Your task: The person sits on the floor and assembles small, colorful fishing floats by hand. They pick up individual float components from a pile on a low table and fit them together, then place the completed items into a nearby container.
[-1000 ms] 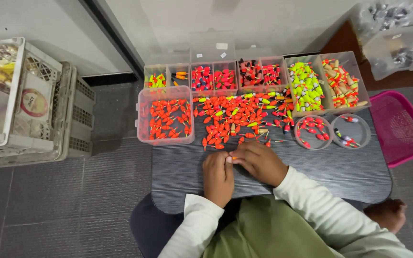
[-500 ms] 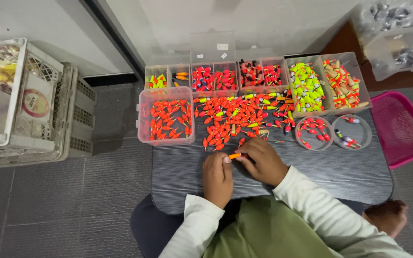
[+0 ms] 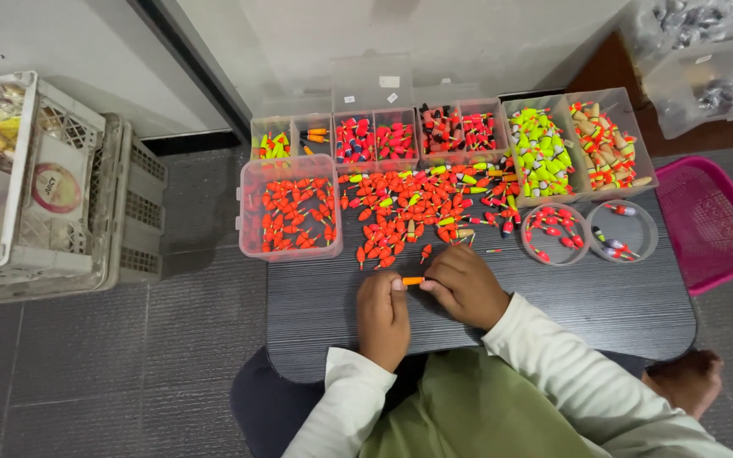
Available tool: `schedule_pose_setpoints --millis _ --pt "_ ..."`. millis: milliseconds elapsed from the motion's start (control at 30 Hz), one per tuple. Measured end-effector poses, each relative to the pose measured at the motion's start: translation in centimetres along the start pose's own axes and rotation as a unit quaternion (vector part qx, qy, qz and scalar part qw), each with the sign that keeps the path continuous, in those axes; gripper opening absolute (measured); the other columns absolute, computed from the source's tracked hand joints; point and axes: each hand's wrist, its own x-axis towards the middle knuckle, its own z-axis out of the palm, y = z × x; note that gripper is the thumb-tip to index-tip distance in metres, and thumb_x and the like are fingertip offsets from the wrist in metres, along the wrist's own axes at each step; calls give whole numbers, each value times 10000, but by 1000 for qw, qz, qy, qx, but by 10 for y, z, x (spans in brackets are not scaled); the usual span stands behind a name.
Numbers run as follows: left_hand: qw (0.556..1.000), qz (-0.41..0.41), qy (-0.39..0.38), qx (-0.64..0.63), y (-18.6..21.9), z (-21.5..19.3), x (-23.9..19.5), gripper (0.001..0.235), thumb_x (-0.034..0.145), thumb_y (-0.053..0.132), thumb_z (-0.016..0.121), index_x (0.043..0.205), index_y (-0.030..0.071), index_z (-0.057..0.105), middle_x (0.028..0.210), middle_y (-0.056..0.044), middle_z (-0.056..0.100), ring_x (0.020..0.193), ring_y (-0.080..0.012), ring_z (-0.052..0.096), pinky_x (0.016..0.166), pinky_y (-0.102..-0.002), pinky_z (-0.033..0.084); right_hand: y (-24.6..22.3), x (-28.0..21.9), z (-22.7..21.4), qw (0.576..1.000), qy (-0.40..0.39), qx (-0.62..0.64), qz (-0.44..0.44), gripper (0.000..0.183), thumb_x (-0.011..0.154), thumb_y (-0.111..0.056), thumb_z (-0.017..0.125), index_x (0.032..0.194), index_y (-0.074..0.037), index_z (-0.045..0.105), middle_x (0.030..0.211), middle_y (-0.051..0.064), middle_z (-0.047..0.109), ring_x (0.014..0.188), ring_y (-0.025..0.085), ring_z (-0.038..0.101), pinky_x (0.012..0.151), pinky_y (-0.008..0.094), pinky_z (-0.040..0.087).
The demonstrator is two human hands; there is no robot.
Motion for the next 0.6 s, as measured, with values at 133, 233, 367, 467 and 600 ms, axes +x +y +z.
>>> schedule_pose_setpoints --millis 133,233,367,467,600 --pt "1000 -4 13 1 -1 0 -2 225 1072 190 410 918 101 548 783 -92 538 766 -351 590 754 -435 475 -14 13 -10 1000 12 4 17 261 1002 -322 578 1047 -102 709 834 86 642 796 312 649 743 444 499" --pt "999 -31 33 -18 -4 1 -2 235 1076 190 390 923 95 541 783 -87 535 761 -328 588 760 -421 475 -12 11 -7 999 41 11 17 240 970 -295 632 1093 -107 714 866 85 652 812 311 655 739 443 506" --pt "1000 -21 4 -13 -3 0 -1 269 1082 217 372 923 97 553 788 -90 540 765 -338 587 760 -436 469 -5 5 -2 1000 27 -2 11 212 1001 -261 595 982 -74 693 834 102 629 781 324 643 718 451 505" --pt "1000 -22 2 -11 0 -1 -1 267 1080 212 375 913 99 550 782 -85 545 759 -335 589 762 -432 471 -5 5 -2 999 39 6 18 223 989 -294 612 1026 -87 686 848 86 624 797 311 643 729 444 506" --pt "999 -29 10 -19 3 -3 0 252 1078 196 382 911 89 538 765 -90 537 750 -336 589 746 -432 474 -11 10 -3 999 42 -3 8 193 973 -246 632 1072 -96 700 876 88 626 831 314 646 755 443 510"
